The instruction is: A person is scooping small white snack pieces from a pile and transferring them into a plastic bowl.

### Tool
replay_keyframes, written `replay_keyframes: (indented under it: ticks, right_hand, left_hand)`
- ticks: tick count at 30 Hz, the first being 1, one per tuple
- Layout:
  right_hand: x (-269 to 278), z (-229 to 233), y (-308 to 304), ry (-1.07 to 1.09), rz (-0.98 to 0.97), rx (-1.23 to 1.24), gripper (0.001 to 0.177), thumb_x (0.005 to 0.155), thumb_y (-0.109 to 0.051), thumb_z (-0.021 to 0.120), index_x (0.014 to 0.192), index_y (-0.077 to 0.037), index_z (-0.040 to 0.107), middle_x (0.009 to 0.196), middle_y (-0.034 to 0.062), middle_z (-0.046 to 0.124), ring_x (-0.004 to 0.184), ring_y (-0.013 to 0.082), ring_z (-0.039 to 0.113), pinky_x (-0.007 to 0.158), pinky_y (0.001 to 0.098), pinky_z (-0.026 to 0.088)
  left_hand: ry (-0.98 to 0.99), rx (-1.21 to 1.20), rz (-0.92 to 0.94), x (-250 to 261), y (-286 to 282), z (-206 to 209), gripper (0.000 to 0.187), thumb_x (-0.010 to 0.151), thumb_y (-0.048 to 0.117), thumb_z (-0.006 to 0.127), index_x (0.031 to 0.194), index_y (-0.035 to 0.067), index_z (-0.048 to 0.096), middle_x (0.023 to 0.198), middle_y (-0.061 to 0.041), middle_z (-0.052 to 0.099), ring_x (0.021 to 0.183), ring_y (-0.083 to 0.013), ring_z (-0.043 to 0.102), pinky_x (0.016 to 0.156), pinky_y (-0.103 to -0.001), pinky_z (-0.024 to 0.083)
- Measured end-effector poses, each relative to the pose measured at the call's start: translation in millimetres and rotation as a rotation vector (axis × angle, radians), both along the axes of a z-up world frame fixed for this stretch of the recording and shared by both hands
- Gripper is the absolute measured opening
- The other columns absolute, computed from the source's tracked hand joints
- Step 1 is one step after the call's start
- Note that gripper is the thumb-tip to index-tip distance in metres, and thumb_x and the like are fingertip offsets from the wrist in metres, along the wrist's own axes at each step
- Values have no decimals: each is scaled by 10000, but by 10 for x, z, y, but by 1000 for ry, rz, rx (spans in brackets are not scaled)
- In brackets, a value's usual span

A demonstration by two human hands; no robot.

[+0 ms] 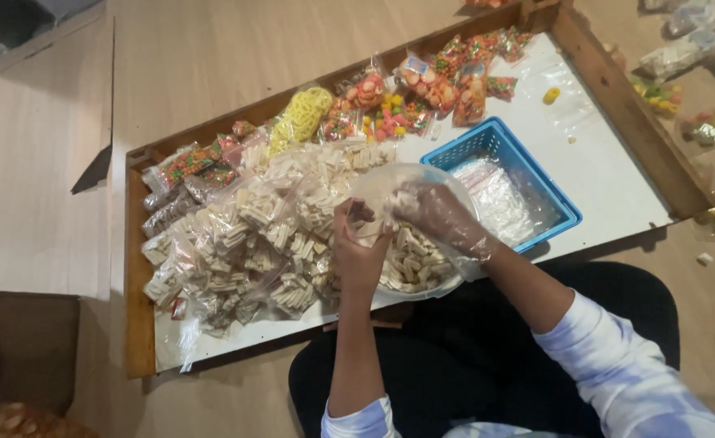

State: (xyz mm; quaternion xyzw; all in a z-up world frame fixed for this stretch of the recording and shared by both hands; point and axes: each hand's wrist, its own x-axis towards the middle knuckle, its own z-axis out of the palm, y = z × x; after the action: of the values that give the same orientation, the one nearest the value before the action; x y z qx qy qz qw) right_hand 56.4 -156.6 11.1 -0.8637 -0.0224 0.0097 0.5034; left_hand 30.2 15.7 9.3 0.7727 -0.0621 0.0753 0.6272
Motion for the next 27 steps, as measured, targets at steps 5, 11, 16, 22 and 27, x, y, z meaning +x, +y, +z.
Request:
replay_keyframes:
  ticks: [5, 11, 16, 22, 27]
  right_hand:
    - [100, -440, -130, -185, -81, 249, 469, 823, -424, 796, 1154, -94, 753, 1131, 172, 720, 1067, 317, 667, 871, 451, 542]
    - [2, -520, -119, -365, -89, 309, 430, 815, -400, 799, 1137, -119, 753, 1103, 136, 727, 1006, 250, 694, 814, 395, 567]
    - [-131, -425, -79, -506, -85, 250, 353, 851, -327, 765, 1113, -92, 745, 1081, 144, 730, 967, 266, 702, 784, 385, 577]
    - [-158, -261, -48, -690, -67, 168, 252, 900, -230, 720, 1081, -55, 734, 1052, 155, 734, 914, 287, 712, 743, 373, 592]
    - [-151, -85, 73, -878, -49, 84, 160, 949, -133, 674, 1049, -18, 724, 1023, 167, 739, 862, 308, 722, 703, 360, 606]
  left_hand:
    - [58, 47, 7, -59, -69, 202, 501, 850, 126, 788, 1281, 45, 546, 1044, -166, 644, 993, -301, 651, 935, -521, 506]
    - [147, 247, -148, -113, -94, 408, 583, 798, 184, 790, 1302, 70, 520, 1059, -161, 663, 1042, -346, 662, 921, -527, 504]
    - [335, 297, -277, -167, -122, 720, 772, 782, 214, 790, 1449, 63, 430, 1408, -232, 549, 1353, -441, 499, 1106, -575, 410]
    - [223, 264, -278, -149, -60, 558, 756, 767, 223, 819, 1409, 54, 456, 1168, -211, 619, 1209, -453, 582, 999, -554, 475]
    - [169, 235, -292, -137, -46, 537, 667, 769, 218, 831, 1336, 72, 513, 1086, -170, 660, 1101, -363, 645, 901, -472, 524]
